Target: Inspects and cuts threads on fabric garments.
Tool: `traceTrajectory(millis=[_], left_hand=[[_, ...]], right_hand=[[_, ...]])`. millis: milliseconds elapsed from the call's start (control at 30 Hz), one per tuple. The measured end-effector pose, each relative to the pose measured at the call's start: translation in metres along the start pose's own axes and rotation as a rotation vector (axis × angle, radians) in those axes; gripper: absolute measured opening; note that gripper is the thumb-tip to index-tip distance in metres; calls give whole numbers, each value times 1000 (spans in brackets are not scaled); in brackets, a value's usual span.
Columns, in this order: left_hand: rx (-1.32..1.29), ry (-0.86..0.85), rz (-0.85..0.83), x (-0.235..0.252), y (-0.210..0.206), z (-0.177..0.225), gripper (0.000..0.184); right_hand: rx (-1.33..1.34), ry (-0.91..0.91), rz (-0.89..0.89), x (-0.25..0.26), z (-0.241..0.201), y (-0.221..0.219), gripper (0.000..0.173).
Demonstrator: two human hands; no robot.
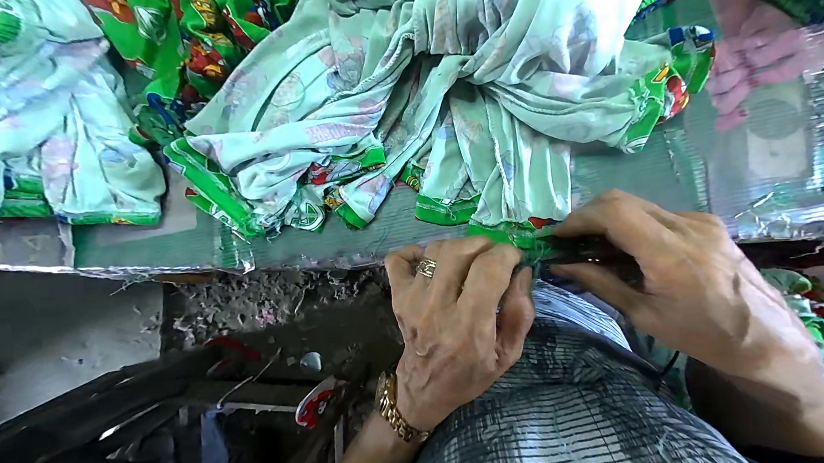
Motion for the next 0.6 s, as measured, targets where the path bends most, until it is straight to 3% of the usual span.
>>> traceTrajectory(millis=[200, 300, 600], left_hand=[[183, 11, -128, 20, -6, 2, 27], [228, 18, -166, 20, -12, 1, 20], [92, 72, -132, 8, -6, -3, 15]], right_hand=[[-5, -56, 103, -5, 0, 11, 20], [21, -48, 104, -1, 0, 7, 19], [-62, 23, 34, 5, 0, -6, 17]])
Point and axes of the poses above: each hand's wrist, its own x-axis towards the middle knuckle, its own y-axis out of the back of the hand, z = x × y, the point moved 5 cm from there along x, towards the middle knuckle, and after that the axes turned 8 degrees about -z, right-handed, at the moved point
